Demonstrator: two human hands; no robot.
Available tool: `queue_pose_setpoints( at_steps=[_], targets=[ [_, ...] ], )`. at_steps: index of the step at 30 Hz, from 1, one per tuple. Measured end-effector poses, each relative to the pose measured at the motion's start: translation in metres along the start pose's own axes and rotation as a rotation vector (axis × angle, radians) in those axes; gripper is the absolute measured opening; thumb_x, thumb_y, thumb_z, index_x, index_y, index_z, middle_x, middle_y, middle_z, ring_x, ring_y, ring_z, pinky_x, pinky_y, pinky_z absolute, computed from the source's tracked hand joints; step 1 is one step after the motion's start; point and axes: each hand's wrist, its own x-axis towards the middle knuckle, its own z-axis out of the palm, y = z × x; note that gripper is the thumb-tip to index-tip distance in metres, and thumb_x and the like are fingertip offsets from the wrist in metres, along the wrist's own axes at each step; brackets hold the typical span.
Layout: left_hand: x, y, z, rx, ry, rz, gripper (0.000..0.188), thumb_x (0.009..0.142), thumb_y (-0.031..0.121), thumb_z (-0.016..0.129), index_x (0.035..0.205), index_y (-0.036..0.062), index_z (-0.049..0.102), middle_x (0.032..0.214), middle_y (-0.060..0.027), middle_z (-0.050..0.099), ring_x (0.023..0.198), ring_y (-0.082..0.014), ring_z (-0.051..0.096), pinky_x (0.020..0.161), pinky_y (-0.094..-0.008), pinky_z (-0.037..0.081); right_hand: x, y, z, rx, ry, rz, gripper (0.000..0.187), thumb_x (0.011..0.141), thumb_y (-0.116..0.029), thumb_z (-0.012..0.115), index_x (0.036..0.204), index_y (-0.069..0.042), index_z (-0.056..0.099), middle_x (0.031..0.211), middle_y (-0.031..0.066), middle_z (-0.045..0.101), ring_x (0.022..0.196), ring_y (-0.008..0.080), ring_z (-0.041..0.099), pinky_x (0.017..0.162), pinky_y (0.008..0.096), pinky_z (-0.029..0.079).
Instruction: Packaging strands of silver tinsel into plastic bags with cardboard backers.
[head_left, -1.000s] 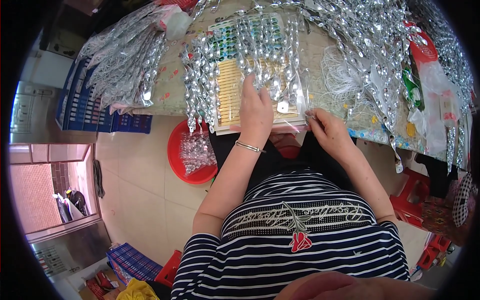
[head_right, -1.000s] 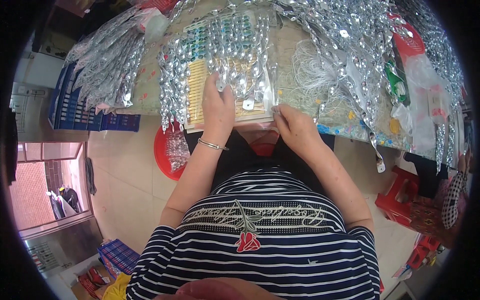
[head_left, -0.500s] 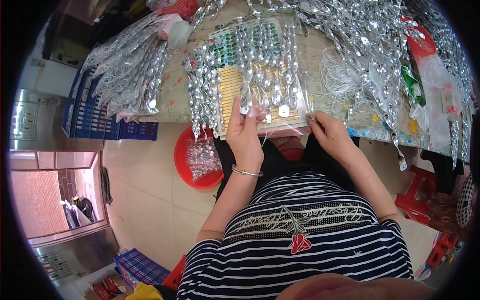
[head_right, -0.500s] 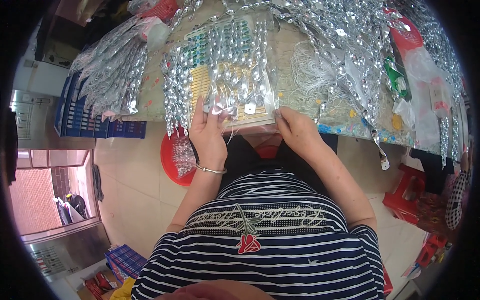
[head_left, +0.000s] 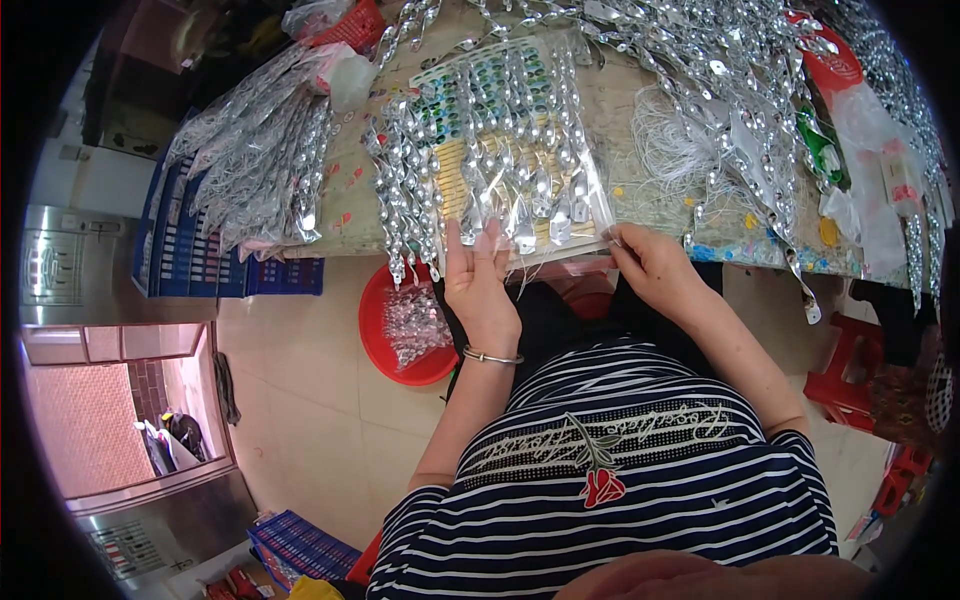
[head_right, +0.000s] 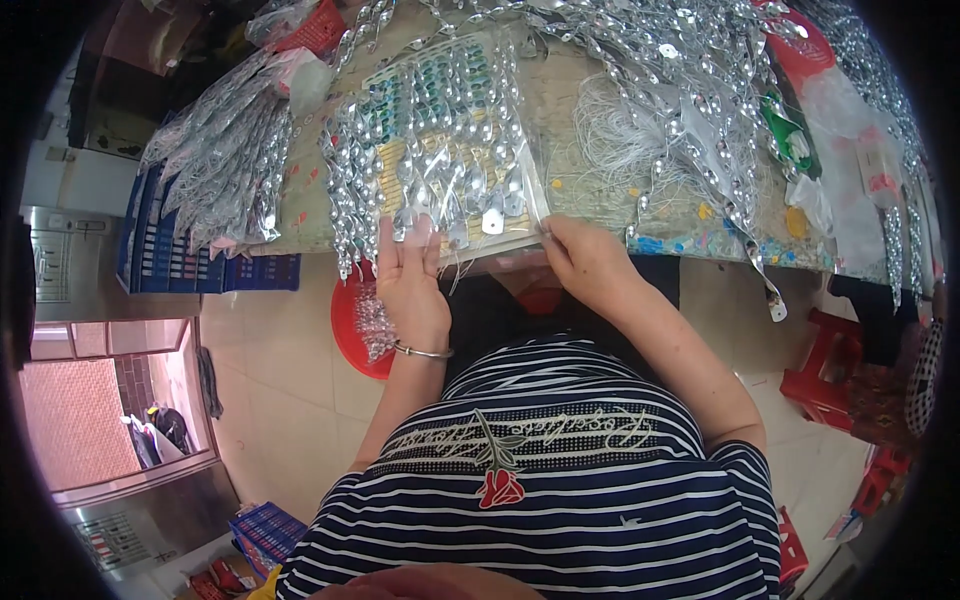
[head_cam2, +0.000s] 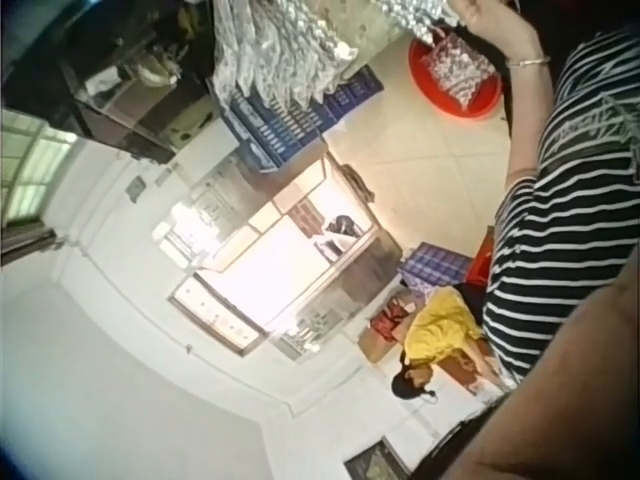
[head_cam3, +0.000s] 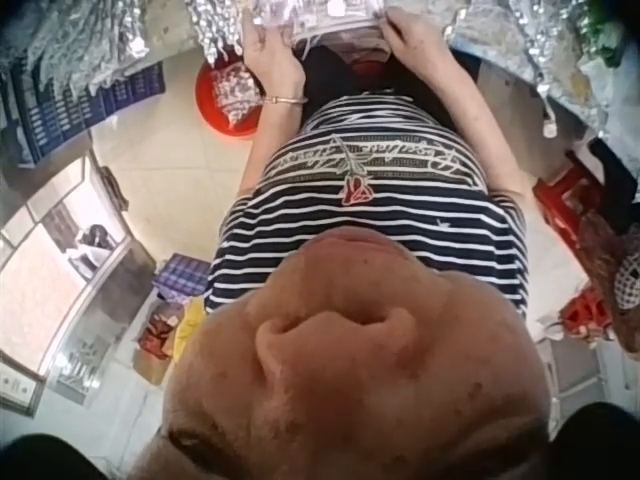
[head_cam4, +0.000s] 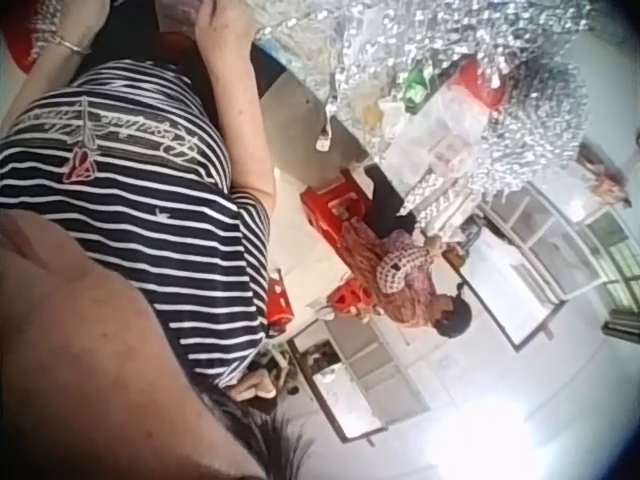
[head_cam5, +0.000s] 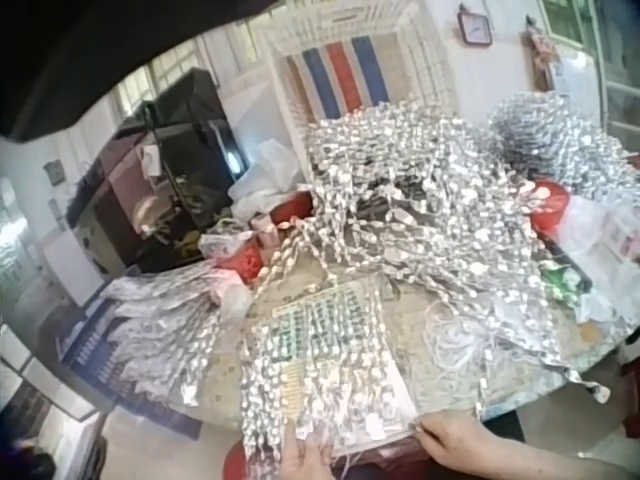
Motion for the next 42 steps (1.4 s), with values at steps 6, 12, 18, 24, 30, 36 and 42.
queue_pose_setpoints(
  at_steps=[6, 12, 18, 24, 30, 36, 42],
  targets=[
    [-0.002, -0.002, -0.016, 0.100, -0.139, -0.073, 0.049, 0.097, 0.007, 0.055, 0.139, -0.0057, 0.034, 0.122, -0.0147, 0.058, 0.105, -0.0201, 0.062, 0.084, -0.0277, 0.054, 0.001, -0.004, -0.005, 0.014, -0.053, 0.051, 0.013, 0.092, -0.011, 0.055, 0.099, -0.001, 0.059, 0.080, 0.0191, 0.061, 0.074, 0.0369, 0.061, 0.064, 0.0389, 0.047],
    [0.007, -0.003, -0.021, 0.008, -0.112, -0.217, 0.032, 0.097, 0.014, 0.057, 0.121, -0.0051, 0.050, 0.103, -0.0135, 0.065, 0.083, -0.0158, 0.066, 0.064, -0.0230, 0.054, -0.001, -0.001, -0.003, 0.025, -0.036, 0.039, 0.014, 0.092, -0.010, 0.055, 0.101, -0.001, 0.060, 0.079, 0.0186, 0.062, 0.073, 0.0357, 0.062, 0.064, 0.0380, 0.048],
    [0.005, -0.006, -0.017, 0.049, -0.157, -0.230, 0.025, 0.096, 0.015, 0.057, 0.113, -0.0028, 0.054, 0.095, -0.0135, 0.066, 0.077, -0.0143, 0.065, 0.060, -0.0217, 0.053, 0.001, 0.000, -0.003, -0.004, -0.075, 0.075, 0.015, 0.092, -0.010, 0.054, 0.102, -0.001, 0.061, 0.080, 0.0176, 0.064, 0.074, 0.0347, 0.063, 0.066, 0.0379, 0.049],
    [-0.003, -0.005, -0.021, -0.044, -0.114, -0.188, 0.020, 0.097, 0.012, 0.056, 0.111, -0.0011, 0.054, 0.095, -0.0126, 0.065, 0.077, -0.0139, 0.065, 0.065, -0.0227, 0.055, -0.001, 0.002, -0.005, 0.021, -0.036, 0.079, 0.016, 0.091, -0.011, 0.055, 0.102, -0.001, 0.061, 0.081, 0.0181, 0.064, 0.076, 0.0359, 0.063, 0.067, 0.0384, 0.049],
    [-0.010, -0.003, -0.032, -0.107, -0.088, -0.176, 0.019, 0.097, 0.011, 0.055, 0.112, 0.0001, 0.053, 0.095, -0.0114, 0.065, 0.078, -0.0131, 0.064, 0.067, -0.0221, 0.055, 0.000, 0.002, -0.003, 0.008, -0.038, 0.048, 0.016, 0.092, -0.011, 0.055, 0.103, -0.001, 0.061, 0.082, 0.0186, 0.064, 0.077, 0.0341, 0.064, 0.067, 0.0382, 0.049],
    [-0.022, -0.005, -0.039, -0.057, -0.117, -0.212, 0.022, 0.099, 0.013, 0.053, 0.114, -0.0020, 0.049, 0.095, -0.0147, 0.064, 0.080, -0.0179, 0.066, 0.070, -0.0276, 0.057, -0.002, -0.009, -0.012, 0.131, -0.005, 0.099, 0.015, 0.090, -0.011, 0.053, 0.099, -0.001, 0.059, 0.082, 0.0221, 0.062, 0.080, 0.0415, 0.061, 0.067, 0.0453, 0.048],
    [-0.030, 0.000, -0.043, -0.044, -0.045, -0.160, 0.023, 0.099, 0.012, 0.051, 0.116, -0.0033, 0.049, 0.099, -0.0138, 0.063, 0.081, -0.0150, 0.065, 0.072, -0.0244, 0.058, -0.009, -0.006, -0.019, 0.188, -0.026, 0.151, 0.021, 0.094, -0.010, 0.054, 0.111, 0.000, 0.061, 0.077, 0.0094, 0.063, 0.066, 0.0164, 0.059, 0.064, 0.0294, 0.048]
  ],
)
